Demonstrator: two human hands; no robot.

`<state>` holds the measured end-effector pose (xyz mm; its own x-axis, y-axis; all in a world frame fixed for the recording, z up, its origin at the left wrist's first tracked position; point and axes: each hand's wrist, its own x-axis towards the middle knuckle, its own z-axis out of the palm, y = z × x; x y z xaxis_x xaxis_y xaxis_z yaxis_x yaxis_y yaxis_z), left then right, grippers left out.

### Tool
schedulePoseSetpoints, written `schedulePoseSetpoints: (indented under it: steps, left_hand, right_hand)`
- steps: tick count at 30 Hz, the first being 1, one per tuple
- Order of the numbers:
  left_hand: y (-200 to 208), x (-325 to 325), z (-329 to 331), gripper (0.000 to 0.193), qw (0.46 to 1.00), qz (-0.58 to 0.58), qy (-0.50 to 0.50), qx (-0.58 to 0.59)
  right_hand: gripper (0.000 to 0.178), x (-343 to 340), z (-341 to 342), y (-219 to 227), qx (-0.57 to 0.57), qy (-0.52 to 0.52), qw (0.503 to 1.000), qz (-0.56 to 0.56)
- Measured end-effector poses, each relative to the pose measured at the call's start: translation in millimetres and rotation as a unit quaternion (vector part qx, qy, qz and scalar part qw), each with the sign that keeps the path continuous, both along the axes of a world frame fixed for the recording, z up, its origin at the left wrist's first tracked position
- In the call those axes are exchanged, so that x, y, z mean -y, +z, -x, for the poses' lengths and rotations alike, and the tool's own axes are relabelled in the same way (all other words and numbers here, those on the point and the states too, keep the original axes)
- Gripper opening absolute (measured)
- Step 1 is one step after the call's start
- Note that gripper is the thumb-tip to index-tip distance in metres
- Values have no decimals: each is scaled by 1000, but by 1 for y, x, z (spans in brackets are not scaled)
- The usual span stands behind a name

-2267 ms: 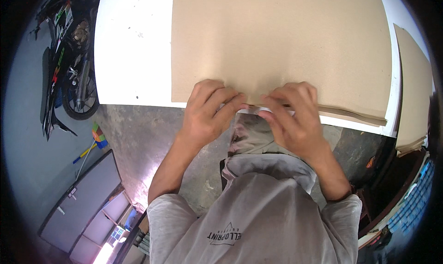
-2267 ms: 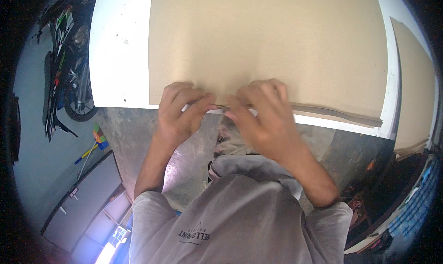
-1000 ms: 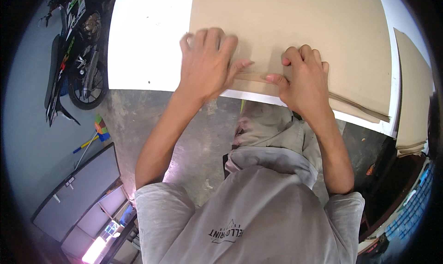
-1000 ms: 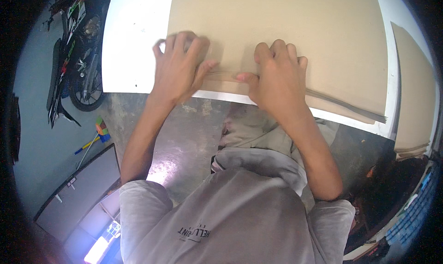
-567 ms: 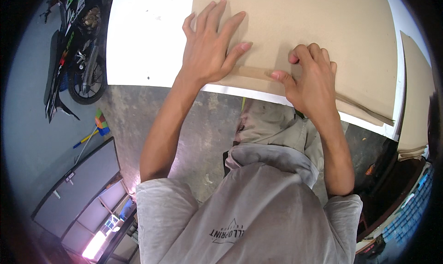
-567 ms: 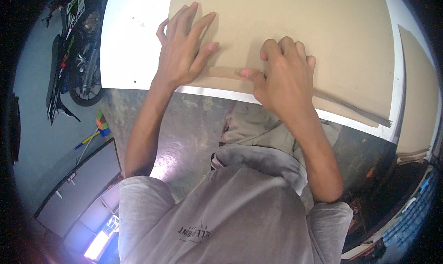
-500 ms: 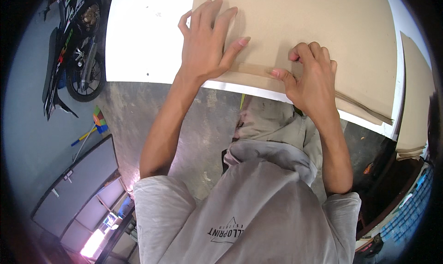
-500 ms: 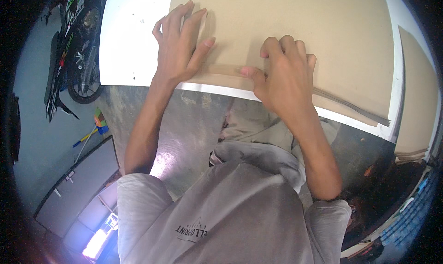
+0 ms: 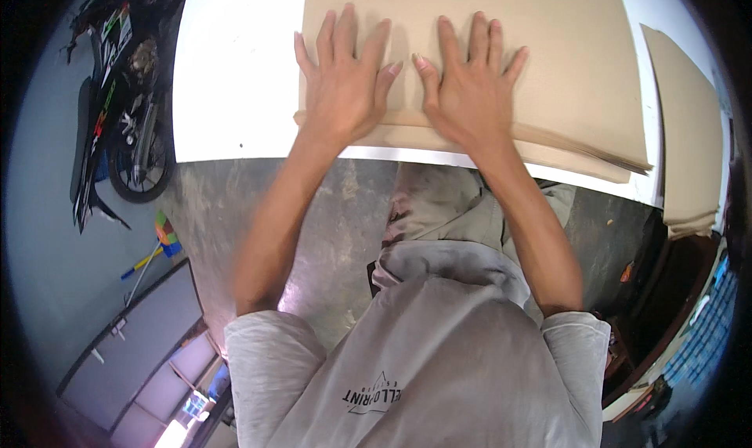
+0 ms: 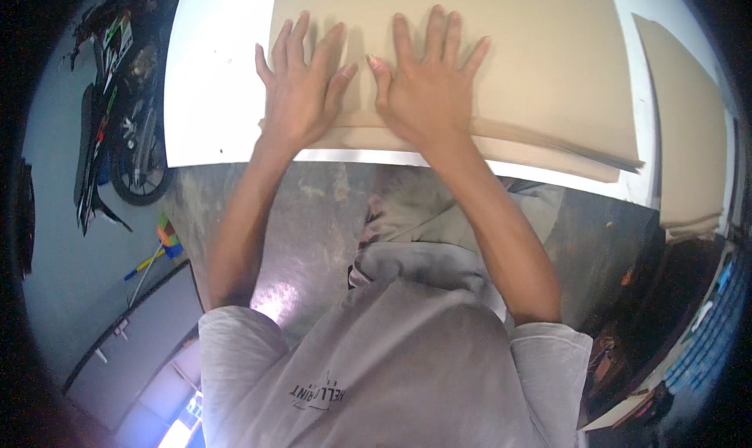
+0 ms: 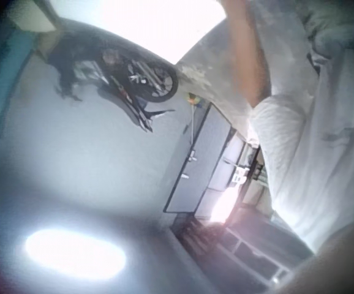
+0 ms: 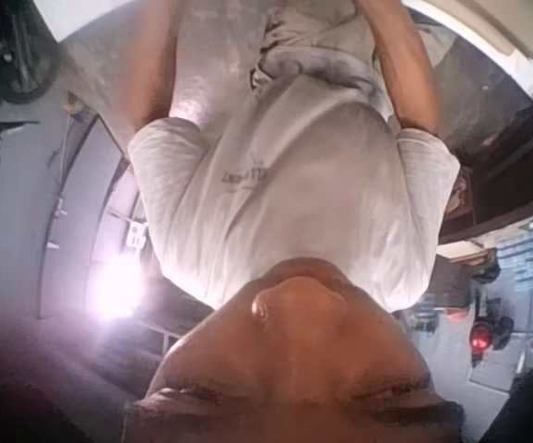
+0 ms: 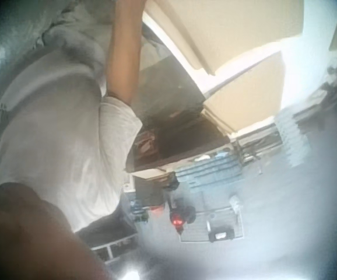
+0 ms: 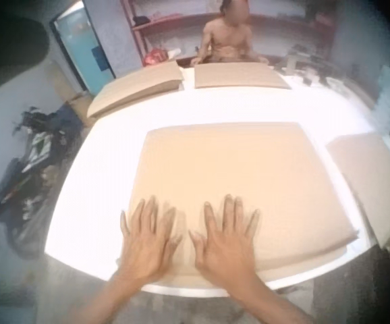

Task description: The person repeatedly folds rectangular cardboard sheets in half on a white table, pressing the crease with both hands and stacking the folded pieces. The person handles each sheet one at a time and places the finished folds into a growing stack.

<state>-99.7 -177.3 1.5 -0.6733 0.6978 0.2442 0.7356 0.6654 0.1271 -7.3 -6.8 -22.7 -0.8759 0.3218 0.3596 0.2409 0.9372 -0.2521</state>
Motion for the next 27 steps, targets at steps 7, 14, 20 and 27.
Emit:
schedulePoseSetpoints:
  steps: [7, 14, 20, 27]
  left_hand:
    - [-12, -54, -16, 57, 991, -68, 117, 3]
    - [-20, -48, -16, 53, 995, -73, 61, -38]
    - [2, -58, -24, 39, 997, -2, 52, -50]
    - [-13, -148, -82, 44, 996, -94, 3, -10]
  right_hand:
    - [54, -10, -13, 18, -95, 73, 978, 174]
    - [74, -91, -83, 29, 79, -45, 994, -64]
    - [71, -105, -77, 0, 30, -29, 999, -6]
    - [64, -109, -74, 7, -59, -6, 990, 127]
